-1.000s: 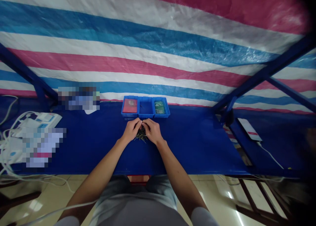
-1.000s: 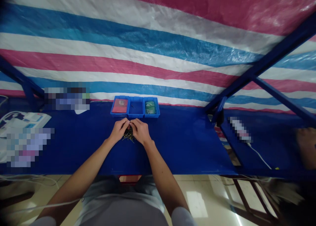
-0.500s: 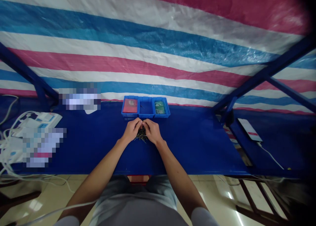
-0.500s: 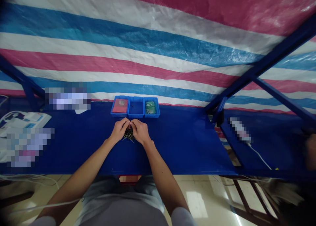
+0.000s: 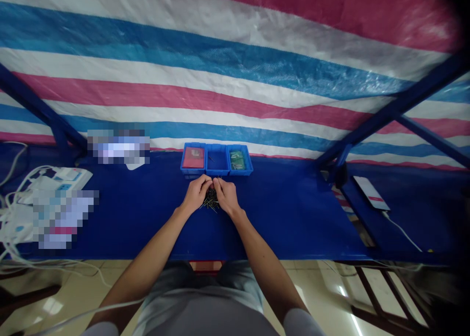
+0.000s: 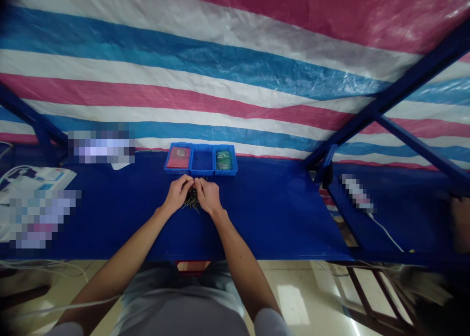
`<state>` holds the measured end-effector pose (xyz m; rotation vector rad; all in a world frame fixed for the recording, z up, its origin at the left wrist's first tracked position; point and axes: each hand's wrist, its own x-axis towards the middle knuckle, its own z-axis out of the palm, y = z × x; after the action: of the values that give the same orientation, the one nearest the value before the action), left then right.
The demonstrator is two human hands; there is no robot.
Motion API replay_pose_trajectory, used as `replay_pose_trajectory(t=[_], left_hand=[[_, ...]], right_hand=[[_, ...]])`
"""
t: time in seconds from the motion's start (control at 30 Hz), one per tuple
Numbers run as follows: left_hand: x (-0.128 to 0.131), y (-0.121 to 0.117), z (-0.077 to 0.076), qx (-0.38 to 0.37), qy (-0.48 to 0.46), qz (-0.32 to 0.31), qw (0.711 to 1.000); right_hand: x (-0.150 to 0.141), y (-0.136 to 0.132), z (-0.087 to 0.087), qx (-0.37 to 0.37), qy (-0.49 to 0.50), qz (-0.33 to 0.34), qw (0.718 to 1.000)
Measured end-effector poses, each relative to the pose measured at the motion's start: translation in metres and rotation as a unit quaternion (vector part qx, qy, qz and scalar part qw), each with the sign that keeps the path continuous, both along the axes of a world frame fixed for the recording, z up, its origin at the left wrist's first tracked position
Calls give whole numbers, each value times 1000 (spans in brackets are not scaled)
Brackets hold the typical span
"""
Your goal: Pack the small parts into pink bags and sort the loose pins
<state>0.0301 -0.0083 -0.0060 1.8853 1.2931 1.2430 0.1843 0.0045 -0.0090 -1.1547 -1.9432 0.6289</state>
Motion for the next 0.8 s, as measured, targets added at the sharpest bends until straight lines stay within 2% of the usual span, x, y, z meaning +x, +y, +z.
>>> replay_pose_trajectory(t=[0.13, 0.33, 0.53, 0.8], left_hand=[[0, 0, 0, 0, -4, 5, 1000], [-1, 1, -1, -3, -32, 25, 999], [-1, 2, -2, -15, -48, 28, 998], [-1, 2, 0, -16, -42, 21, 999]], right_hand=[[1, -1, 2, 1, 9, -7, 1000], [4, -3, 9, 3, 75, 8, 997], [5, 0, 7, 47, 73, 24, 996], [5, 1, 5, 50, 64, 20, 997]])
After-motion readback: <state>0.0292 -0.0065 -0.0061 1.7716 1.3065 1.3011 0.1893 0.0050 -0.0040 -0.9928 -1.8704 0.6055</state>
